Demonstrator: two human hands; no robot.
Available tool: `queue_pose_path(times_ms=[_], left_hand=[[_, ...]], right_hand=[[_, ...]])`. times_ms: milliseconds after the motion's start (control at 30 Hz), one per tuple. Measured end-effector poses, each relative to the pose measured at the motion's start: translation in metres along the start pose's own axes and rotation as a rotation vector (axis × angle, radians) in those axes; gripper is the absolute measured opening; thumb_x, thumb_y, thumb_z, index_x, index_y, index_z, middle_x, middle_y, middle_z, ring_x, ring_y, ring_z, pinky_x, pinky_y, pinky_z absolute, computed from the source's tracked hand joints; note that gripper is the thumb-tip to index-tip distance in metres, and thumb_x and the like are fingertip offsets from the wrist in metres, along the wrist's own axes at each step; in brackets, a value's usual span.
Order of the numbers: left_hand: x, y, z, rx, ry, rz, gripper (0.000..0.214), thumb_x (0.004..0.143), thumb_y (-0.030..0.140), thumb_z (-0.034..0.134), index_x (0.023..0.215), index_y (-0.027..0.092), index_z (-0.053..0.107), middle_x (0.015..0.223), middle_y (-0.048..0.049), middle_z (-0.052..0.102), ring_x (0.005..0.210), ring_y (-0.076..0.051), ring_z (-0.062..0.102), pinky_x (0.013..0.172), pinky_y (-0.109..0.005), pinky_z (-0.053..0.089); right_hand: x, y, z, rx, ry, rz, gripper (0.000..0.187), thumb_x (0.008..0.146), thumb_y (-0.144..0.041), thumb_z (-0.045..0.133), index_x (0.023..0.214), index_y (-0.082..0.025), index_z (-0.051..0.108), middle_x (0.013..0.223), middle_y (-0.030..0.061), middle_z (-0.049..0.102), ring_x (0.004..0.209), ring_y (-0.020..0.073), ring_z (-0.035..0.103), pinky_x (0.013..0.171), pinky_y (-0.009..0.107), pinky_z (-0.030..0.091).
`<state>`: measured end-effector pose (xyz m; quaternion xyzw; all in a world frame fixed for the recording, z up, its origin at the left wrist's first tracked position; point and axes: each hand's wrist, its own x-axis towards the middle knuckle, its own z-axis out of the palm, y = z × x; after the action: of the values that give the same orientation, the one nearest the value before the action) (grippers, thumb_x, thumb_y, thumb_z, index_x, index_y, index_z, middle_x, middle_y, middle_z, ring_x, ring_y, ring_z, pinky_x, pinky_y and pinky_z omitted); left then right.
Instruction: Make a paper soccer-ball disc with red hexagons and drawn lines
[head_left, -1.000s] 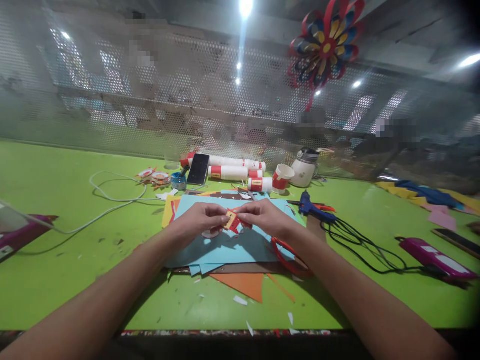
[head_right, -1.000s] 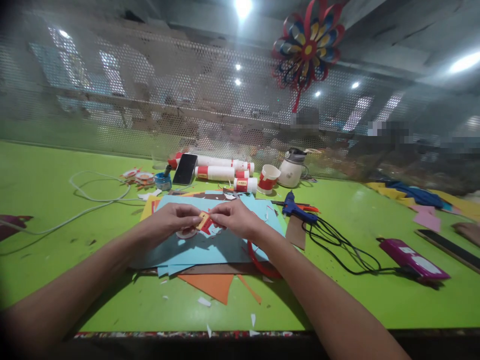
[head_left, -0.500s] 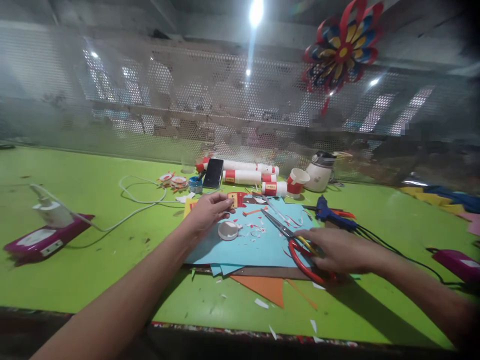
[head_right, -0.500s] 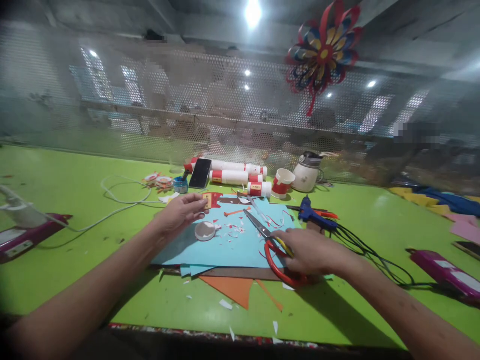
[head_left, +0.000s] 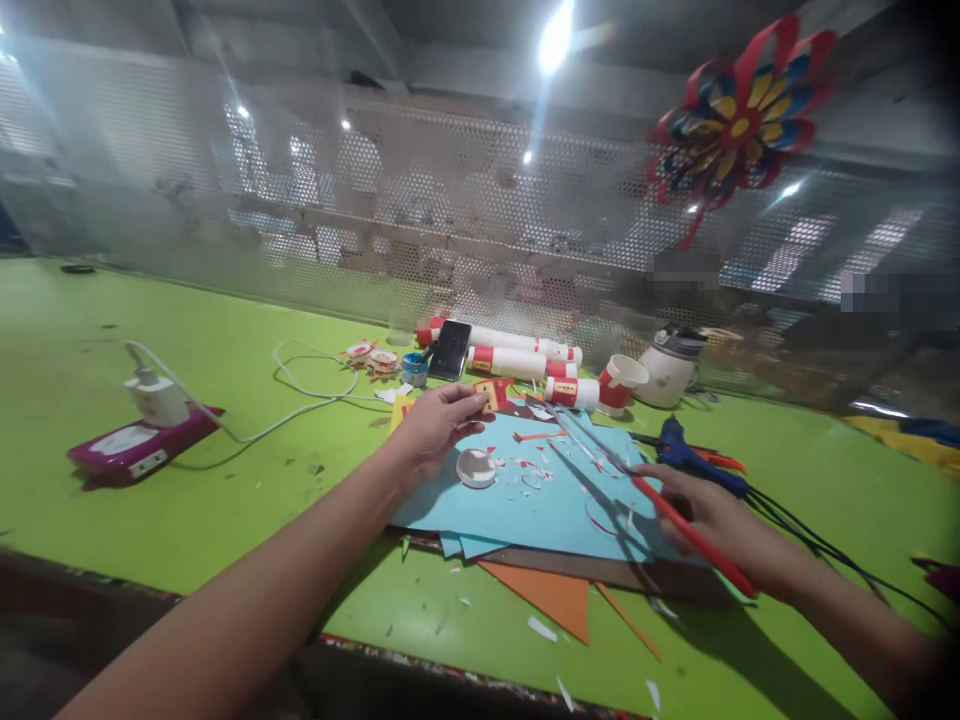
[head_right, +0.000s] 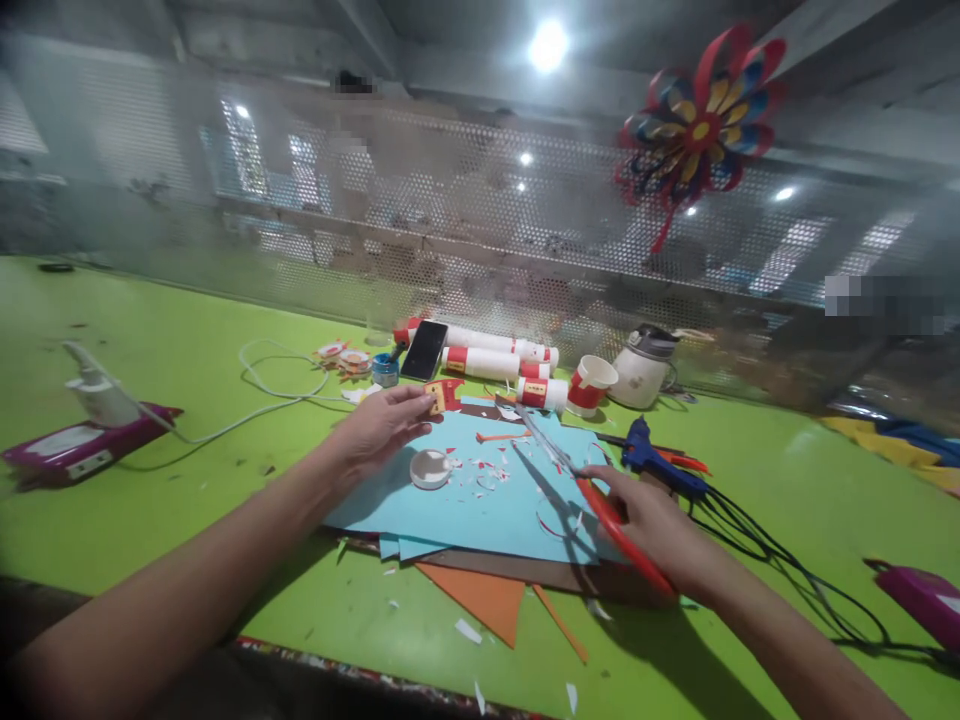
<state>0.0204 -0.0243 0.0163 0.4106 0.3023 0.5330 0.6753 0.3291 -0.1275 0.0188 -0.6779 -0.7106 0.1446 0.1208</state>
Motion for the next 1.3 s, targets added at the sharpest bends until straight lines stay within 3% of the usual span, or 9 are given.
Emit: queue_pose_path(times_ms=[100, 167, 233, 300, 500, 933, 1133, 1300], left_hand=[[-0.002, 0.003, 0.002, -0.070, 0.027, 0.032, 0.009, 0.073, 0.010, 0.074, 0.071, 0.011, 0.065, 0.073, -0.0048, 0.068, 0.066, -0.012, 0.065, 0.059, -0.021, 0.048], [-0.003, 0.005, 0.003, -0.123, 0.052, 0.066, 0.011, 0.071, 0.011, 0.075, 0.070, 0.012, 0.064, 0.074, -0.0034, 0.068, 0.067, -0.011, 0.064, 0.060, -0.021, 0.048], [-0.004, 0.006, 0.004, -0.174, 0.070, 0.105, 0.013, 0.069, 0.012, 0.077, 0.069, 0.013, 0.064, 0.073, -0.0012, 0.067, 0.068, -0.010, 0.063, 0.061, -0.020, 0.048], [-0.005, 0.007, 0.005, -0.216, 0.074, 0.135, 0.014, 0.068, 0.013, 0.078, 0.068, 0.014, 0.064, 0.071, 0.0003, 0.067, 0.066, -0.008, 0.061, 0.062, -0.019, 0.048], [-0.008, 0.004, 0.012, -0.253, 0.045, 0.112, 0.012, 0.066, 0.010, 0.078, 0.066, 0.011, 0.066, 0.068, -0.0010, 0.066, 0.064, -0.008, 0.060, 0.065, -0.021, 0.051], [-0.017, -0.011, 0.025, -0.278, -0.079, 0.123, 0.007, 0.072, 0.010, 0.074, 0.069, 0.010, 0.067, 0.075, -0.0053, 0.068, 0.073, -0.012, 0.064, 0.081, -0.027, 0.051], [-0.018, -0.012, 0.027, -0.301, -0.077, 0.138, 0.009, 0.071, 0.012, 0.075, 0.069, 0.011, 0.067, 0.077, -0.0056, 0.069, 0.075, -0.012, 0.065, 0.085, -0.027, 0.051], [-0.020, -0.011, 0.030, -0.309, -0.071, 0.137, 0.007, 0.071, 0.011, 0.075, 0.068, 0.010, 0.068, 0.077, -0.0064, 0.070, 0.075, -0.012, 0.065, 0.084, -0.026, 0.051]], right_hand=[[-0.014, -0.009, 0.002, 0.287, 0.004, -0.141, 0.064, 0.084, -0.051, 0.045, 0.138, -0.018, 0.037, 0.098, 0.0128, 0.066, 0.088, 0.0272, 0.065, 0.077, 0.037, 0.051], [-0.018, -0.022, 0.008, 0.623, -0.021, -0.122, 0.054, 0.083, -0.050, 0.055, 0.129, -0.024, 0.044, 0.103, 0.0137, 0.064, 0.093, 0.0281, 0.065, 0.075, 0.037, 0.052], [-0.017, -0.041, 0.017, 0.759, -0.092, -0.060, 0.046, 0.080, -0.047, 0.063, 0.118, -0.025, 0.049, 0.093, 0.0094, 0.064, 0.084, 0.0251, 0.065, 0.071, 0.035, 0.052], [-0.012, -0.062, 0.026, 0.683, -0.104, -0.016, 0.040, 0.081, -0.053, 0.059, 0.108, -0.025, 0.050, 0.075, 0.0024, 0.058, 0.065, 0.0200, 0.059, 0.060, 0.033, 0.050], [-0.005, -0.099, 0.036, 0.397, -0.026, -0.161, 0.025, 0.087, -0.048, 0.050, 0.094, -0.024, 0.047, 0.074, -0.0026, 0.045, 0.068, 0.0163, 0.045, 0.062, 0.028, 0.042], [-0.010, -0.098, 0.049, 0.471, 0.062, -0.200, 0.030, 0.090, -0.052, 0.043, 0.104, -0.025, 0.045, 0.065, -0.0025, 0.054, 0.051, 0.0147, 0.050, 0.047, 0.026, 0.043], [-0.015, -0.106, 0.048, 0.371, 0.191, -0.184, 0.032, 0.091, -0.052, 0.040, 0.104, -0.025, 0.051, 0.063, 0.0005, 0.060, 0.054, 0.0183, 0.056, 0.050, 0.028, 0.045], [-0.018, -0.109, 0.048, 0.324, 0.201, -0.169, 0.036, 0.091, -0.055, 0.038, 0.105, -0.025, 0.051, 0.060, -0.0005, 0.056, 0.055, 0.0195, 0.056, 0.054, 0.030, 0.045]])
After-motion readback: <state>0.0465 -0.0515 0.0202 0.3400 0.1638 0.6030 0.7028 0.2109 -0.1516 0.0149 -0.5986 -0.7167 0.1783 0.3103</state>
